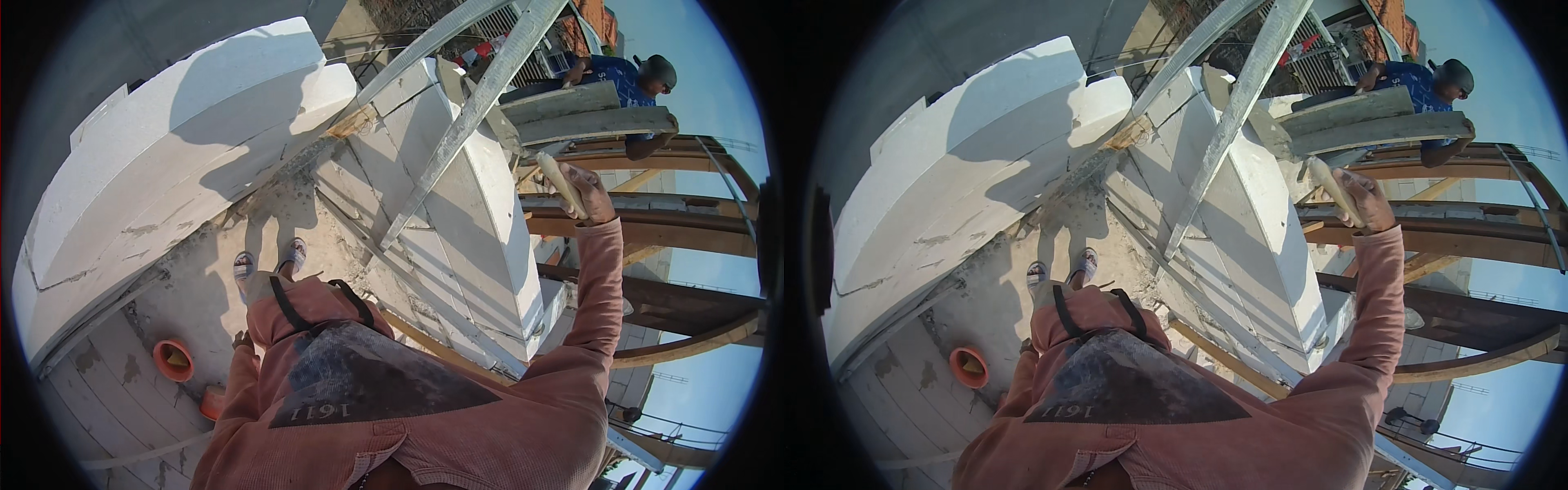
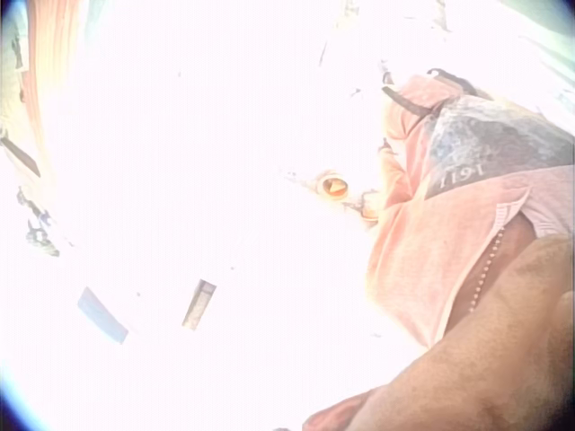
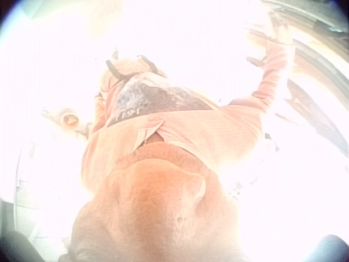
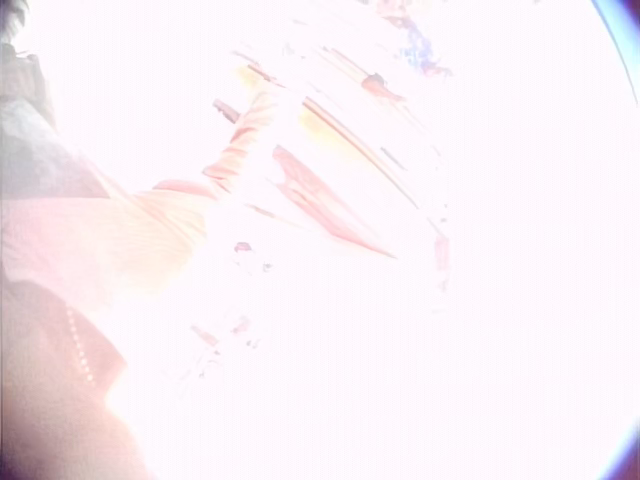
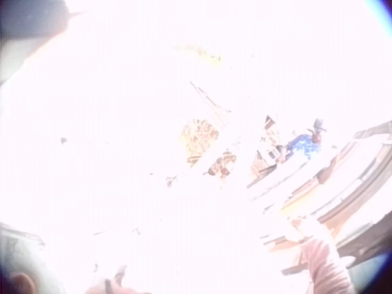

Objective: The person cuts concrete blocks using a handsaw, spreads mortar onto the blocks with a trowel, and installs them into a wall structure.

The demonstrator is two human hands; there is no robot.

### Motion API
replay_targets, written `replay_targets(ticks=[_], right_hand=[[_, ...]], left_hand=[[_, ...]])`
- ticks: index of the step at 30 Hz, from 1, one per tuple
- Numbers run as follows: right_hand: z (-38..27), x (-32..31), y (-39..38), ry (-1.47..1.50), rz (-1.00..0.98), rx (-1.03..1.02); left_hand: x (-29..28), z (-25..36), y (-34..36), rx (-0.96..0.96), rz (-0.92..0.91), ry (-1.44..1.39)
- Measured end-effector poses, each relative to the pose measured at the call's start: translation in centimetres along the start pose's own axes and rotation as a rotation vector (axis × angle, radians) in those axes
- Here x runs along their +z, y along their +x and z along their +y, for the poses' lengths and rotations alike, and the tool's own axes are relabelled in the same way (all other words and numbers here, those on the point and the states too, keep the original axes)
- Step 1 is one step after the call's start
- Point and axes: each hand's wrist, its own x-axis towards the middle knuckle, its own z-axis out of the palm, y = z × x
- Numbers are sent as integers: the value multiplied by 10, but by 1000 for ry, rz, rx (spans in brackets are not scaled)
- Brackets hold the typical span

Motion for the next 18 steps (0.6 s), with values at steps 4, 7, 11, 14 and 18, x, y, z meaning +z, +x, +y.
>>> replay_targets(ticks=[4, 7, 11, 14, 18], right_hand=[[7, 2, 35, 312, -121, -74], [-9, 12, 55, 202, -133, 24], [-2, -3, 64, 225, -155, -10], [-1, -13, 55, 97, -229, 13], [12, -30, 48, 89, -224, -49]], left_hand=[[-6, 22, -13, 243, -121, 559], [-12, 47, -32, 341, -127, 762], [-14, 55, -61, 188, -66, 369], [-15, 57, -70, 281, -56, 561], [-14, 19, -39, 172, 17, 406]])
